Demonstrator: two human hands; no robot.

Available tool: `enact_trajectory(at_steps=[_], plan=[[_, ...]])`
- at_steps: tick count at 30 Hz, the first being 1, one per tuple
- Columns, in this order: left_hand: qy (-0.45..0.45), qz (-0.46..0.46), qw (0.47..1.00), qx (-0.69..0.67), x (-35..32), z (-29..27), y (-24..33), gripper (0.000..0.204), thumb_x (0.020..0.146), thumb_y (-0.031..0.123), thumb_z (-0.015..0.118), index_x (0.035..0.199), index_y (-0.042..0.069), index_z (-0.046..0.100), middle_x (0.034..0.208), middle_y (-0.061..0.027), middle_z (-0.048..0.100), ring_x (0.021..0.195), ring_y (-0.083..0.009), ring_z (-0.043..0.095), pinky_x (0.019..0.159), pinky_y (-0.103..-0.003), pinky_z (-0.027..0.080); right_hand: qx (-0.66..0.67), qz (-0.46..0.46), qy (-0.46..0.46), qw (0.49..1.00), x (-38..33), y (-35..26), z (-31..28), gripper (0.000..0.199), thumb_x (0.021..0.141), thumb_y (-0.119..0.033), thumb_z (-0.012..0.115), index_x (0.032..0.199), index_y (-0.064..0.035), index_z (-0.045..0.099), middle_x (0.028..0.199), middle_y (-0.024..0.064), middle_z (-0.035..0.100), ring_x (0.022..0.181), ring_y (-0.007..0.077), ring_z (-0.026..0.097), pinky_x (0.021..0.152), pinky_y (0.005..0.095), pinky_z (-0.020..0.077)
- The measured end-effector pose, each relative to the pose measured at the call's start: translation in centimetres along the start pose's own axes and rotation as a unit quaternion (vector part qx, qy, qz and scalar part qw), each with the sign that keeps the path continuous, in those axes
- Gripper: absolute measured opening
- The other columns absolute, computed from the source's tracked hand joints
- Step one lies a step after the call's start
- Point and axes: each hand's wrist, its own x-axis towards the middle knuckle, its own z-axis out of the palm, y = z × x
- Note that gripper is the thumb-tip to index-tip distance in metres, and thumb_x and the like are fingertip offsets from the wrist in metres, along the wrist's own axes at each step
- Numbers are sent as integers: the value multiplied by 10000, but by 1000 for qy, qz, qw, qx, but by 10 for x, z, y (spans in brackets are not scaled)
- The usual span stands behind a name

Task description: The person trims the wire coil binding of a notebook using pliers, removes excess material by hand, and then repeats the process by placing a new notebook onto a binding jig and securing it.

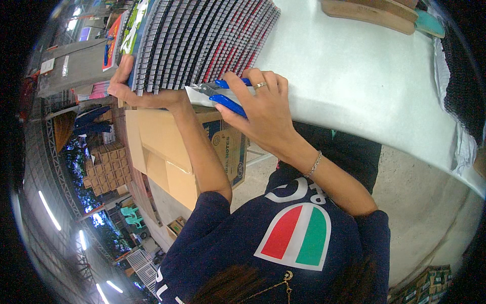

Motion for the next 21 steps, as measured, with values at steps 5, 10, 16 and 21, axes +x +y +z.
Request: enact_trajectory(at_steps=[5,10,16,21], plan=[[6,3,1000,-7,0,1,-1,500,1052,270,367,1513,157,210,1080,-89,575,961,-245,517,912,-444,431,307,151,-139,929,7,2,-2,440,858,-350,663,1192,-71,593,980,114,532,907,262,501,815,395,385],[7,-64,998,-22,1,1,2,432,1059,307,321,1449,121,321,1021,-95,586,947,-238,525,916,-449,432,264,137,-115,948,3,2,0,440,878,-372,637,1183,-59,586,948,124,537,879,272,523,784,403,401],[102,-154,981,-63,6,15,17,463,1056,363,262,1101,3,550,921,-94,578,929,-241,540,946,-443,418,28,38,-14,999,-8,6,6,461,858,-361,657,1204,-69,570,1023,121,494,972,281,460,846,426,345],[88,-198,972,-88,5,8,9,474,1052,397,256,1251,42,497,925,-94,592,917,-249,543,941,-451,417,2,7,-4,1000,-7,6,14,481,832,-368,677,1201,-77,574,1035,120,483,993,283,441,860,433,332]])
